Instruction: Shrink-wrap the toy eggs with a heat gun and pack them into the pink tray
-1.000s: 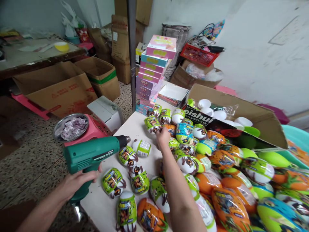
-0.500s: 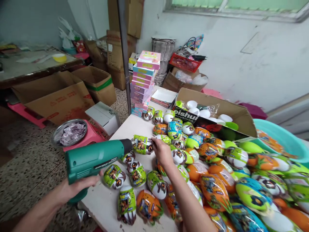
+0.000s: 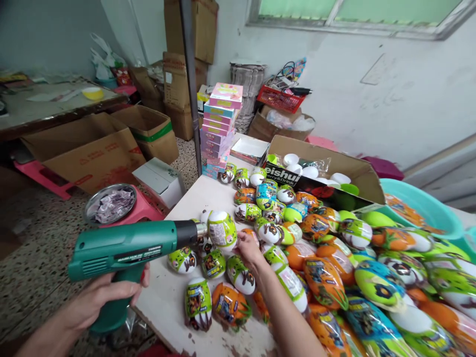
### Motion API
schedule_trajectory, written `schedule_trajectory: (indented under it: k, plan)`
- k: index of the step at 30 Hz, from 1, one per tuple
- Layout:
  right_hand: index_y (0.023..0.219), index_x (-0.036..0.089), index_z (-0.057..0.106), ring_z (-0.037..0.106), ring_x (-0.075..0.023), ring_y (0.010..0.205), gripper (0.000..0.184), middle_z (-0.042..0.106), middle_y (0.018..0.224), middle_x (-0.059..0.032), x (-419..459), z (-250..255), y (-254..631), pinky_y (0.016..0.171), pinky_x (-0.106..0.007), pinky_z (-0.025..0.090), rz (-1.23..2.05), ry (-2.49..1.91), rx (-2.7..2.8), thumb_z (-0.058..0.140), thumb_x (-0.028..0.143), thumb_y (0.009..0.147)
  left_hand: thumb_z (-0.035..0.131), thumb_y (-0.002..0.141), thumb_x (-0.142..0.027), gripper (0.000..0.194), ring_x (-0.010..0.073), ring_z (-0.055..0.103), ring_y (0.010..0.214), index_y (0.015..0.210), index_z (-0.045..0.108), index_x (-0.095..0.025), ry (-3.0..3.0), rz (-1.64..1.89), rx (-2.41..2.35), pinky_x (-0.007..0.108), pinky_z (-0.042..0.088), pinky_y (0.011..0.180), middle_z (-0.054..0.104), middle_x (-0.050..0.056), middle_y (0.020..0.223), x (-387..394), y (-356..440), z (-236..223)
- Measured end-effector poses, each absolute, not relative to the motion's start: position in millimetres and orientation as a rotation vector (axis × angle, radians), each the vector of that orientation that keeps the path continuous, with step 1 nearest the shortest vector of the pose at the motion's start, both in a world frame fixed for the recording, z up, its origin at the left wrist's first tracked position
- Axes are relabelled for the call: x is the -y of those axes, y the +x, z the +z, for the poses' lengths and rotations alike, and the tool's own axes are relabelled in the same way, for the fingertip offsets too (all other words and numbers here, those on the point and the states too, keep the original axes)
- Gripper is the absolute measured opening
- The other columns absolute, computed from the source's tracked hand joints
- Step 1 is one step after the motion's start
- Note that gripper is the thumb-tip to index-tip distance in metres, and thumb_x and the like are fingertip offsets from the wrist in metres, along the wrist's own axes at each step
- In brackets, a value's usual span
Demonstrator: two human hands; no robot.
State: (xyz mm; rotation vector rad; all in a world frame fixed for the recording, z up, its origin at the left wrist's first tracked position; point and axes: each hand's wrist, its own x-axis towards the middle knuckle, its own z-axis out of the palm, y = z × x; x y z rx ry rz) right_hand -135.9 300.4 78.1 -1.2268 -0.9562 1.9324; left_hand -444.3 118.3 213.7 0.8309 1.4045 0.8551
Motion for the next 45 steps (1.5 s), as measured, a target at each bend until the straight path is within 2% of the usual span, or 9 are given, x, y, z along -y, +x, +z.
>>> schedule_trajectory:
  k: [5, 9, 14, 19, 22, 28, 31, 39, 45]
  plan:
    - [0.068, 0.02, 0.063, 0.071, -0.0244, 0.077, 0.035, 0.073, 0.074, -0.0016, -297.6, 72.9, -138.1, 0.061, -0.031, 0.059, 1.923, -1.32, 0.77, 0.086, 0.019, 0.042, 0.06, 0.073, -0.03, 0.013, 0.0244, 0.062, 0.088, 0.073, 0.07, -0.022, 0.901, 0.76, -1.556, 0.032, 0.046, 0.085, 0.072, 0.002, 0.087, -117.2, -434.5, 213.3]
    - [0.068, 0.019, 0.065, 0.071, -0.0216, 0.073, 0.03, 0.073, 0.074, -0.0014, -295.2, 77.7, -135.3, 0.061, -0.028, 0.059, 1.883, -1.372, 0.775, 0.084, 0.02, 0.046, 0.061, 0.071, -0.035, 0.02, 0.0261, 0.066, 0.081, 0.082, 0.073, -0.023, 0.892, 0.598, -1.554, 0.034, 0.05, 0.08, 0.074, 0.001, 0.08, -121.8, -424.0, 213.1]
    - [0.073, 0.019, 0.069, 0.07, -0.0197, 0.068, 0.024, 0.072, 0.072, -0.0013, -288.7, 85.9, -121.3, 0.066, -0.03, 0.059, 1.807, -1.434, 0.906, 0.081, 0.028, 0.054, 0.061, 0.074, -0.036, 0.018, 0.0259, 0.067, 0.086, 0.066, 0.067, -0.021, 0.994, 0.708, -1.613, 0.033, 0.048, 0.085, 0.075, 0.004, 0.08, -130.3, -425.0, 207.8]
    - [0.092, 0.02, 0.073, 0.071, -0.025, 0.079, 0.028, 0.075, 0.086, -0.0046, -284.0, 87.1, -101.9, 0.076, -0.039, 0.058, 1.338, -1.549, 1.38, 0.066, 0.026, 0.066, 0.062, 0.07, -0.035, 0.022, 0.0259, 0.066, 0.08, 0.084, 0.074, -0.022, 0.946, 0.527, -1.563, 0.033, 0.051, 0.075, 0.075, 0.001, 0.078, -133.7, -422.2, 210.1]
    - [0.097, 0.024, 0.074, 0.071, -0.0242, 0.084, 0.03, 0.075, 0.088, -0.0038, -283.9, 87.0, -95.8, 0.083, -0.038, 0.055, 1.027, -1.595, 1.707, 0.059, 0.022, 0.071, 0.062, 0.071, -0.034, 0.014, 0.0245, 0.065, 0.083, 0.071, 0.07, -0.022, 0.98, 0.626, -1.507, 0.03, 0.049, 0.078, 0.074, 0.002, 0.083, -152.6, -405.7, 211.5]
    - [0.101, 0.022, 0.072, 0.07, -0.0234, 0.082, 0.031, 0.075, 0.093, -0.005, -277.9, 82.1, -91.3, 0.08, -0.037, 0.054, 0.941, -1.632, 1.689, 0.055, 0.021, 0.075, 0.061, 0.074, -0.037, 0.023, 0.0205, 0.058, 0.068, 0.056, 0.06, -0.022, 1.022, 0.604, -1.621, 0.028, 0.044, 0.068, 0.065, 0.001, 0.065, -163.5, -400.2, 190.6]
    - [0.103, 0.022, 0.072, 0.069, -0.0236, 0.087, 0.031, 0.074, 0.098, -0.0062, -281.4, 82.6, -85.8, 0.082, -0.037, 0.053, 0.96, -1.565, 1.728, 0.057, 0.023, 0.075, 0.061, 0.072, -0.035, 0.021, 0.0226, 0.061, 0.078, 0.056, 0.06, -0.023, 0.954, 0.569, -1.565, 0.028, 0.046, 0.072, 0.071, 0.003, 0.079, -158.3, -404.9, 184.1]
    - [0.117, 0.009, 0.063, 0.066, -0.0249, 0.09, 0.049, 0.069, 0.11, -0.016, -426.1, 102.6, -21.4, 0.084, -0.036, 0.05, 0.479, -2.018, 1.538, 0.063, 0.025, 0.071, 0.065, 0.073, -0.044, 0.028, 0.0252, 0.063, 0.081, 0.057, 0.064, -0.02, 1.001, 0.616, -1.555, 0.032, 0.047, 0.082, 0.073, 0.005, 0.079, -198.2, -378.1, 171.8]
    - [0.089, 0.012, 0.069, 0.065, -0.0239, 0.076, 0.029, 0.071, 0.081, -0.0101, -484.5, 77.2, -25.9, 0.072, -0.032, 0.048, 0.497, -2.109, 1.557, 0.065, 0.023, 0.062, 0.069, 0.069, -0.043, 0.03, 0.0263, 0.065, 0.083, 0.05, 0.059, -0.021, 0.919, 0.675, -1.592, 0.031, 0.049, 0.075, 0.074, 0.005, 0.08, -197.2, -367.3, 159.7]
